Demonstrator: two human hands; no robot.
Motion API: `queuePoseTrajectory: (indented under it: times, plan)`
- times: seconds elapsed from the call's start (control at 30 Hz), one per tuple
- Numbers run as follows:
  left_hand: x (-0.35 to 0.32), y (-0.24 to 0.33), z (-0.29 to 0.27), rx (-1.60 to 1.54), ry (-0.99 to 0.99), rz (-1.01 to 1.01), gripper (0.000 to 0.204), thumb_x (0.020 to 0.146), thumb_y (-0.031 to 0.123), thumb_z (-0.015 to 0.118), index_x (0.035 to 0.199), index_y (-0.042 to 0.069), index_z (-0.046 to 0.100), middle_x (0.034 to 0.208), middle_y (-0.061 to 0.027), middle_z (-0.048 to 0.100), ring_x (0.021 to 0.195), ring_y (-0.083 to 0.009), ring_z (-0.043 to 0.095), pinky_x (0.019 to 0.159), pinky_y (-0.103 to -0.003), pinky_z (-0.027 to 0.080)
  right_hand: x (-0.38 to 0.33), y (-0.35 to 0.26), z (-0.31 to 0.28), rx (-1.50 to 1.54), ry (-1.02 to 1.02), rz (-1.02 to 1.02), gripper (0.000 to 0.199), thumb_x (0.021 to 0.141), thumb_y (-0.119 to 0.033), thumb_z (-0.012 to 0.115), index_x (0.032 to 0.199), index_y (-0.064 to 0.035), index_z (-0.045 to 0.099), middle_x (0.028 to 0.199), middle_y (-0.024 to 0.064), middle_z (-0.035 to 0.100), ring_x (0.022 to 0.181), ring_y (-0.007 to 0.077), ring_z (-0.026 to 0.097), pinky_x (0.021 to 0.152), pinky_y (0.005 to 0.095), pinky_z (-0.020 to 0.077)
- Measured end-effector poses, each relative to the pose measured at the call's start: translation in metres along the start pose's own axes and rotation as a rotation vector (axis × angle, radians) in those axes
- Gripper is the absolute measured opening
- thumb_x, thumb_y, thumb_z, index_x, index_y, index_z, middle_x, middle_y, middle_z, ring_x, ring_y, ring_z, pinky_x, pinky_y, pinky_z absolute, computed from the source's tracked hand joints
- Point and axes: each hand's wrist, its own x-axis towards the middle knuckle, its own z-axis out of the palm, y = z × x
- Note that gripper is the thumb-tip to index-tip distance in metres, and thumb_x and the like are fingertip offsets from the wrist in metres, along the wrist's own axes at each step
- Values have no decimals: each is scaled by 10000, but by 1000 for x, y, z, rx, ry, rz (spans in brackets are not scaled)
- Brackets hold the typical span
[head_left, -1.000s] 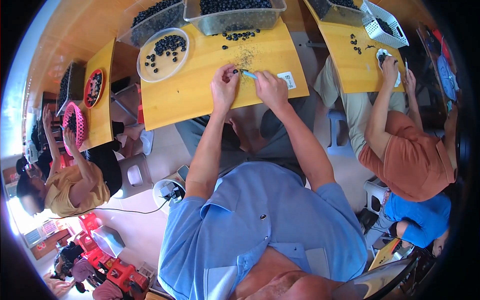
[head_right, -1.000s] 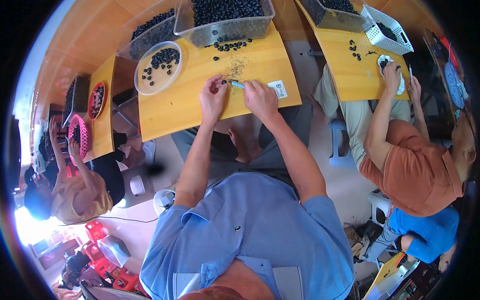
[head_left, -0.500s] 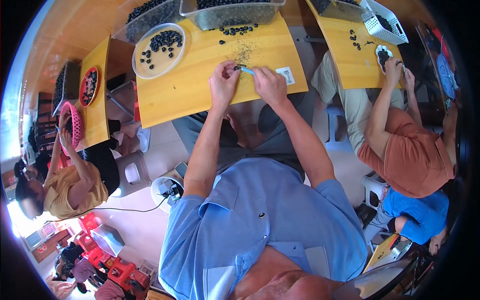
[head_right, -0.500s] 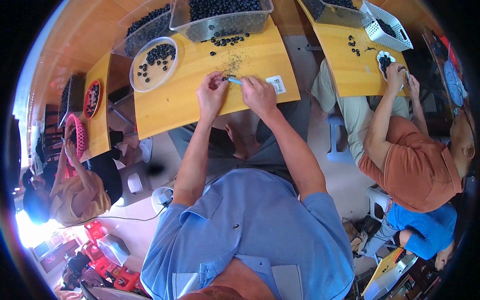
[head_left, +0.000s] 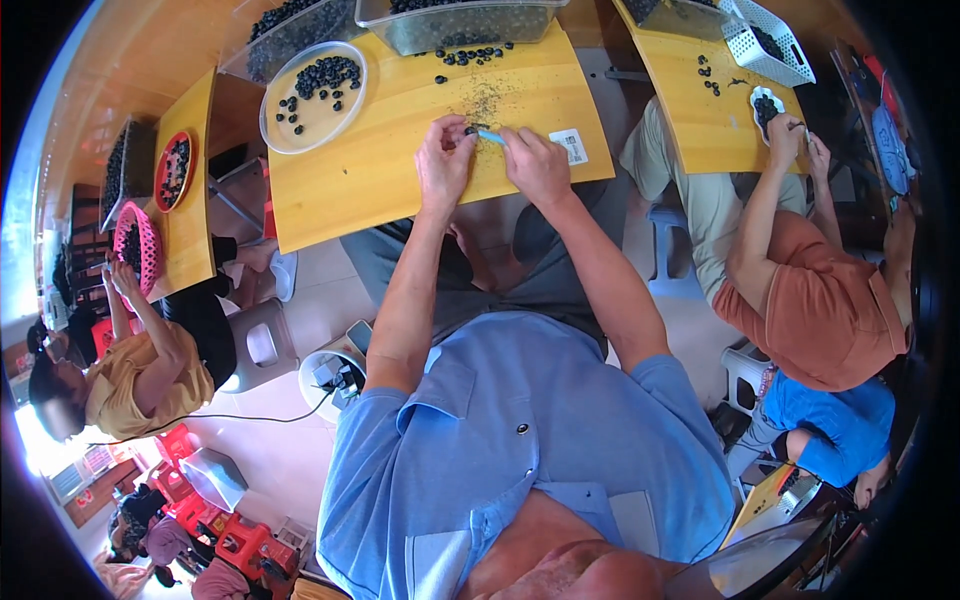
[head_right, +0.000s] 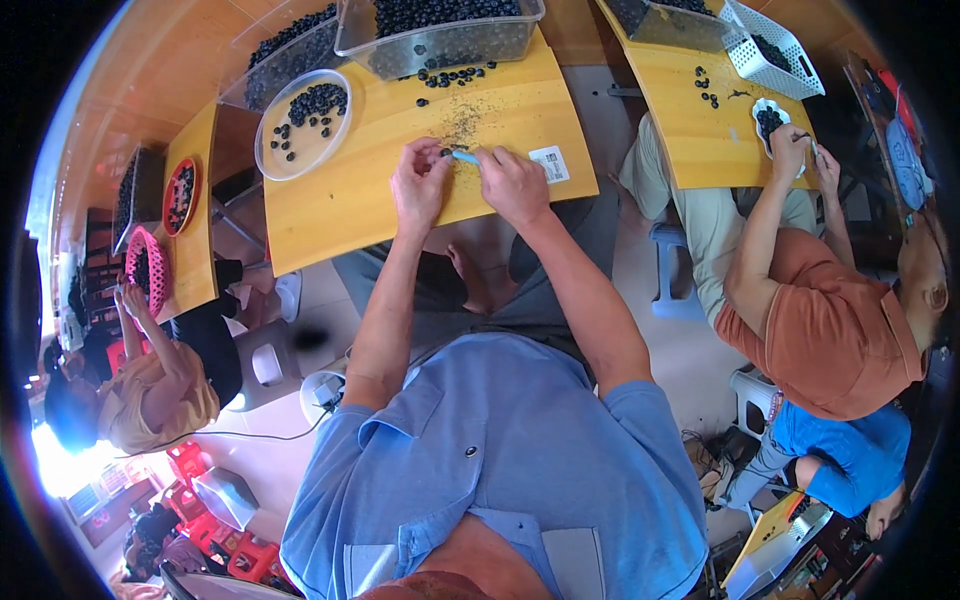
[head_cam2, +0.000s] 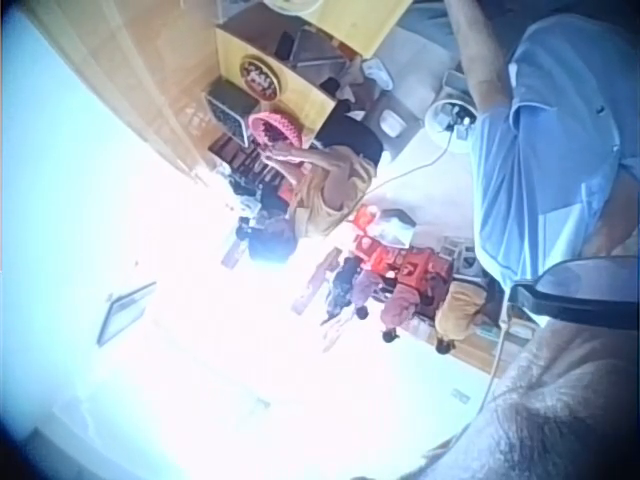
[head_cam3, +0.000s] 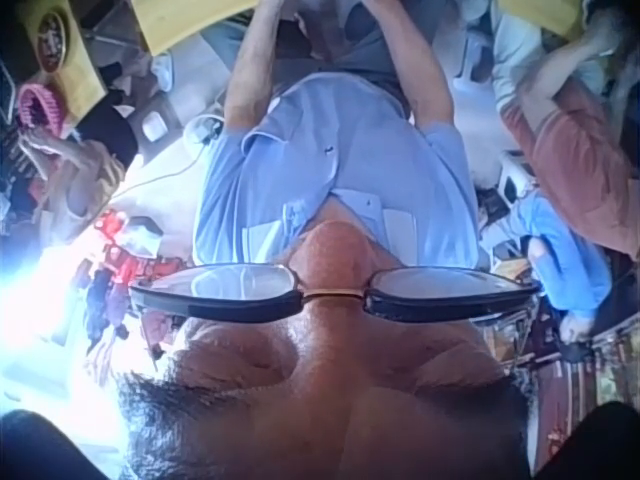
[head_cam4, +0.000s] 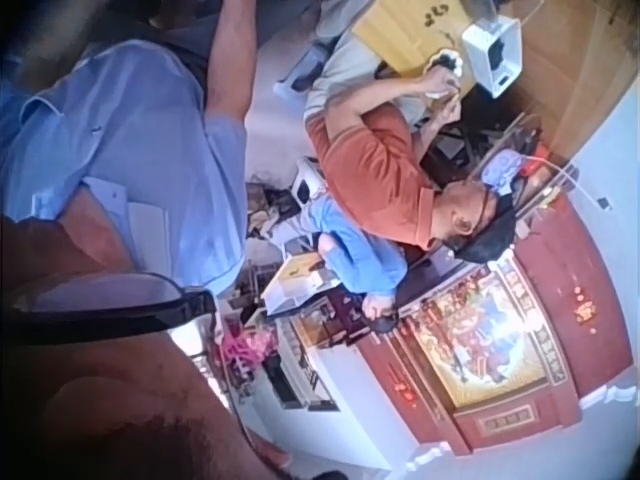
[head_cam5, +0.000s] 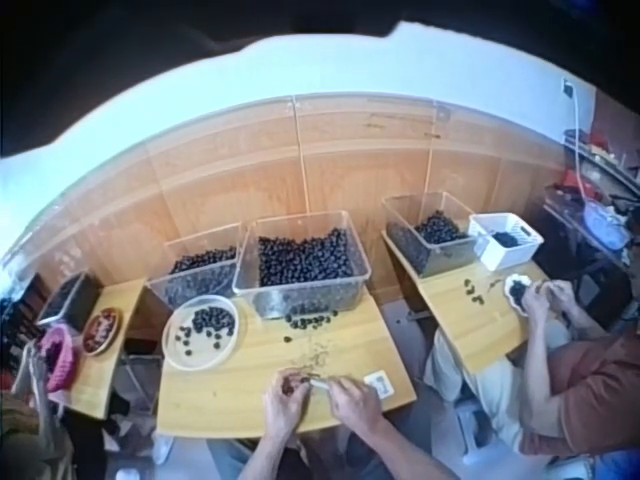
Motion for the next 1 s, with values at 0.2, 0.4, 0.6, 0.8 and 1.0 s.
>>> queuePoseTrajectory:
  times: [0.2, 0.4, 0.6, 0.8, 1.0]
  plan:
    - [-1, 3, 1, -60, 23, -11, 339, 883, -10, 789, 1175, -12, 617, 999, -86, 723, 886, -122, 688, 817, -280, 561, 3, 0, 0, -55, -24, 49, 129, 876, -119, 665, 1000, -112, 699, 812, 72, 662, 735, 286, 717, 614, 436, 577]
    - [-3, 3, -1, -113, 87, 51, 298, 882, -13, 781, 1155, -2, 662, 984, -84, 718, 863, -133, 688, 802, -285, 563, 7, -4, -3, -106, -68, 91, 95, 887, -121, 651, 971, -107, 693, 813, 75, 668, 745, 291, 727, 612, 445, 588]
    - [-1, 7, -8, 64, 95, 183, 152, 892, 27, 770, 1043, 18, 757, 985, -109, 732, 850, -184, 701, 789, -308, 572, 5, -4, -1, -70, -44, 52, 95, 905, -138, 656, 983, -108, 699, 829, 78, 668, 743, 290, 722, 619, 439, 585]
    - [-4, 0, -1, 65, 158, 143, 147, 882, 42, 793, 1017, 18, 742, 908, -78, 710, 762, -146, 662, 714, -283, 543, -1, -1, -4, -60, -22, 31, 152, 899, -131, 671, 1041, -100, 716, 852, 78, 673, 741, 291, 718, 629, 429, 580]
    - [-5, -3, 3, -93, 134, 29, 152, 869, 57, 829, 958, 13, 713, 819, -21, 682, 699, -74, 593, 655, -251, 507, 1, -2, -5, -33, 24, 7, 174, 899, -115, 671, 1067, -92, 706, 854, 80, 671, 760, 297, 715, 645, 439, 578]
